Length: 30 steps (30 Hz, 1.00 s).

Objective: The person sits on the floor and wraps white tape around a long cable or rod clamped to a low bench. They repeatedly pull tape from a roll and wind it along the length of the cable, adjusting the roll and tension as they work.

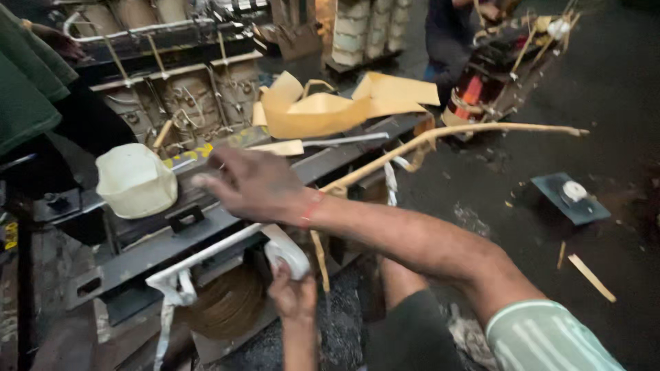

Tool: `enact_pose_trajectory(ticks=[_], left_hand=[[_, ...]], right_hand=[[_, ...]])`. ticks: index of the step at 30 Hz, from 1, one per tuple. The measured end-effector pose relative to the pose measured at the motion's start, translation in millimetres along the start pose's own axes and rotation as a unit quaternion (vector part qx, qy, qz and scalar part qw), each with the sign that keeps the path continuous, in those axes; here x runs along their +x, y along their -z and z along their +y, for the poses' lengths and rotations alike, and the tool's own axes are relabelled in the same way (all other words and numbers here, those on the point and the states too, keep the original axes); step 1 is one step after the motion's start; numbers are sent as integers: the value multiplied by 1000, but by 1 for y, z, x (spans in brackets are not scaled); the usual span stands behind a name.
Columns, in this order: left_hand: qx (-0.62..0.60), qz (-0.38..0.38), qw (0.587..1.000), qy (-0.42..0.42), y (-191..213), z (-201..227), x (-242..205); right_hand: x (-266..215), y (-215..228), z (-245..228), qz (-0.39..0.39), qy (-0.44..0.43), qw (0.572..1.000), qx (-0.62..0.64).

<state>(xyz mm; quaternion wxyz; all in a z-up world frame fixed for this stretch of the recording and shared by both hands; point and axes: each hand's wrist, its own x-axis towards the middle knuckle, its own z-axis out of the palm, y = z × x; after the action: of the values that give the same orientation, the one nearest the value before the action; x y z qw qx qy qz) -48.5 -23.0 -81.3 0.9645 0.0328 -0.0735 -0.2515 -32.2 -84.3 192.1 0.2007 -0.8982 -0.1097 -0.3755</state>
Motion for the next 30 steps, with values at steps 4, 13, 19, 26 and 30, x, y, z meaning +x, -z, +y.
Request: enact_pose_trajectory(ticks=[4, 13, 19, 26, 30], left_hand=[[-61, 29, 997, 27, -28, -43, -47], [156, -77, 984, 32, -48, -70, -131], [148, -72, 985, -50, -48, -1, -51], [-32, -133, 986, 90, -83, 33, 57], [-82, -135, 987, 39, -70, 27, 71]], right_hand=[[-88, 57, -25, 105, 83, 991, -17], [-200, 100, -16, -205, -245, 938, 137], [-78, 167, -13, -101, -82, 991, -26], [101, -4, 3, -452, -191, 838, -236], [71, -61, 30, -510, -93, 822, -238]])
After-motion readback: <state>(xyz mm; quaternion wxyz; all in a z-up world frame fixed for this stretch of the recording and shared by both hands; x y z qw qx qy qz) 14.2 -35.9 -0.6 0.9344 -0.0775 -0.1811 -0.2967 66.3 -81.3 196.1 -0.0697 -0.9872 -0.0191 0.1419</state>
